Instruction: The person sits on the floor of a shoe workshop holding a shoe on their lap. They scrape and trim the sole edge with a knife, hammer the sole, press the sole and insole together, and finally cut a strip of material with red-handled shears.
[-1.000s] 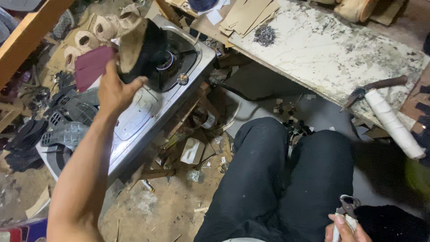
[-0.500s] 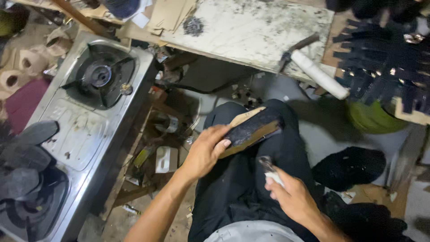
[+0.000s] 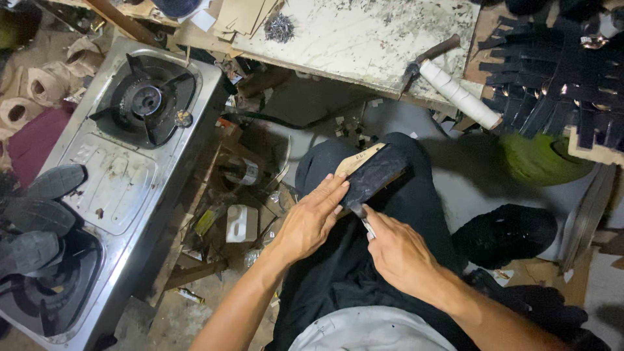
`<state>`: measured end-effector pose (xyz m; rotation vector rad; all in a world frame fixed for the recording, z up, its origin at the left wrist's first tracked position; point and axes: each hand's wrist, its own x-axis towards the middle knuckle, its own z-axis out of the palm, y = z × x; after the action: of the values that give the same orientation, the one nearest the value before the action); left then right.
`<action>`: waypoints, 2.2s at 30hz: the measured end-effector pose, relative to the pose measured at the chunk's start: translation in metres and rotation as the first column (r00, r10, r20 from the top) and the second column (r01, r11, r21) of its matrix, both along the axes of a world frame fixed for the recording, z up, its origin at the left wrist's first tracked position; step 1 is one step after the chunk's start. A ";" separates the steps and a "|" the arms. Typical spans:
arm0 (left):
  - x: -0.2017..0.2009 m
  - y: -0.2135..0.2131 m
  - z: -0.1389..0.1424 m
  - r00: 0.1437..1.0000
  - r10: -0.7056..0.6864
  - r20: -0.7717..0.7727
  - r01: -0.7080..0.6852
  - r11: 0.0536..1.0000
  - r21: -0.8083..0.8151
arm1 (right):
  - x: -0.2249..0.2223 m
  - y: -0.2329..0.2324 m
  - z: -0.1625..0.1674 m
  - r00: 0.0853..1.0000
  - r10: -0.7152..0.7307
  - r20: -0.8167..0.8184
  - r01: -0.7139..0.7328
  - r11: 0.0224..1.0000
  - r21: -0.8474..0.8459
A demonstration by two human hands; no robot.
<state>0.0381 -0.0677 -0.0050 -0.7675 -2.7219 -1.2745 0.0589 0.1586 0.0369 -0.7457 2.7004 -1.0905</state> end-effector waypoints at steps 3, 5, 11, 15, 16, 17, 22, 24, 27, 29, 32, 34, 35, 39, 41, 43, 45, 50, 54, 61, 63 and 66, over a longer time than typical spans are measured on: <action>0.003 0.000 0.000 0.999 -0.027 -0.025 0.027 1.000 -0.010 | -0.002 -0.002 0.012 0.995 0.067 -0.079 -0.053 0.985 0.166; 0.002 -0.001 0.001 0.999 -0.043 -0.028 0.042 0.999 -0.028 | -0.004 -0.003 0.017 0.994 0.034 0.100 -0.064 0.949 0.307; -0.010 -0.013 0.004 0.992 -0.121 0.033 0.121 0.993 0.006 | -0.010 0.004 0.009 0.997 0.074 -0.002 -0.068 0.927 0.368; -0.016 -0.017 0.006 0.984 -0.168 0.066 0.168 0.986 0.011 | -0.011 0.008 -0.006 0.998 0.060 0.028 -0.066 0.927 0.370; -0.018 -0.017 0.005 0.982 -0.162 0.092 0.162 0.987 0.012 | -0.011 0.008 -0.009 0.998 0.056 0.025 -0.062 0.920 0.387; -0.019 -0.015 0.004 0.980 -0.157 0.122 0.156 0.988 0.013 | -0.010 0.007 -0.013 0.998 0.052 0.025 -0.057 0.913 0.403; -0.034 0.006 -0.008 0.965 -0.110 0.239 0.081 0.988 0.128 | -0.006 0.001 -0.020 0.999 0.031 0.028 -0.040 0.912 0.407; -0.040 0.011 -0.013 0.962 -0.115 0.246 0.082 0.987 0.140 | -0.007 0.003 -0.017 0.999 0.020 0.024 -0.028 0.917 0.398; -0.042 0.014 -0.016 0.968 -0.137 0.212 0.118 0.988 0.096 | -0.013 0.012 -0.010 0.999 0.029 0.017 -0.033 0.933 0.359; -0.041 0.015 -0.016 0.975 -0.153 0.158 0.149 0.988 0.040 | -0.017 0.019 -0.006 0.998 0.040 0.044 -0.051 0.952 0.303; -0.041 0.019 -0.012 0.977 -0.153 0.148 0.161 0.986 -0.039 | -0.021 0.026 -0.005 0.997 0.015 0.071 -0.039 0.939 0.342; -0.041 0.023 -0.008 0.983 -0.131 0.128 0.138 0.989 -0.047 | -0.022 0.027 -0.008 0.996 -0.035 0.086 -0.004 0.905 0.425; -0.041 0.026 -0.006 0.987 -0.118 0.113 0.124 0.991 -0.051 | -0.022 0.028 -0.010 0.994 -0.059 0.088 0.011 0.885 0.465; -0.042 0.037 0.000 0.995 -0.042 0.091 0.056 0.986 -0.157 | -0.025 0.034 -0.016 0.998 -0.036 0.044 0.016 0.918 0.396; -0.043 0.042 0.001 0.993 0.008 0.116 0.024 0.961 -0.277 | -0.029 0.038 -0.016 0.999 -0.034 0.030 0.020 0.926 0.376; -0.043 0.050 0.002 0.994 0.043 0.097 -0.014 0.958 -0.285 | -0.032 0.043 -0.015 0.997 -0.067 0.049 0.038 0.888 0.458; -0.045 0.053 0.003 0.997 0.060 0.057 -0.040 0.954 -0.298 | -0.035 0.048 -0.014 0.996 -0.072 0.050 0.042 0.893 0.447; -0.047 0.056 0.006 0.998 0.047 0.038 -0.031 0.939 -0.341 | -0.037 0.057 -0.020 0.997 -0.077 -0.007 0.073 0.900 0.430; -0.051 0.063 0.008 0.995 0.090 0.047 -0.071 0.947 -0.313 | -0.037 0.055 -0.025 0.994 -0.110 0.012 0.088 0.853 0.514; -0.057 0.057 0.009 0.994 0.044 0.104 -0.003 0.932 -0.363 | -0.039 0.057 0.009 0.999 -0.043 -0.005 0.041 0.921 0.388; -0.063 0.049 0.006 0.992 -0.005 0.130 0.050 0.936 -0.349 | -0.037 0.055 0.014 0.995 -0.087 -0.057 0.099 0.967 0.237; -0.070 0.041 0.000 0.984 -0.079 0.158 0.123 0.946 -0.298 | -0.034 0.048 0.008 0.955 -0.212 -0.206 0.218 0.976 0.007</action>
<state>-0.0320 -0.0263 -0.0050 -0.8817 -3.0827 -0.9653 0.0254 0.2066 0.0448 -0.6000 3.0244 -1.0680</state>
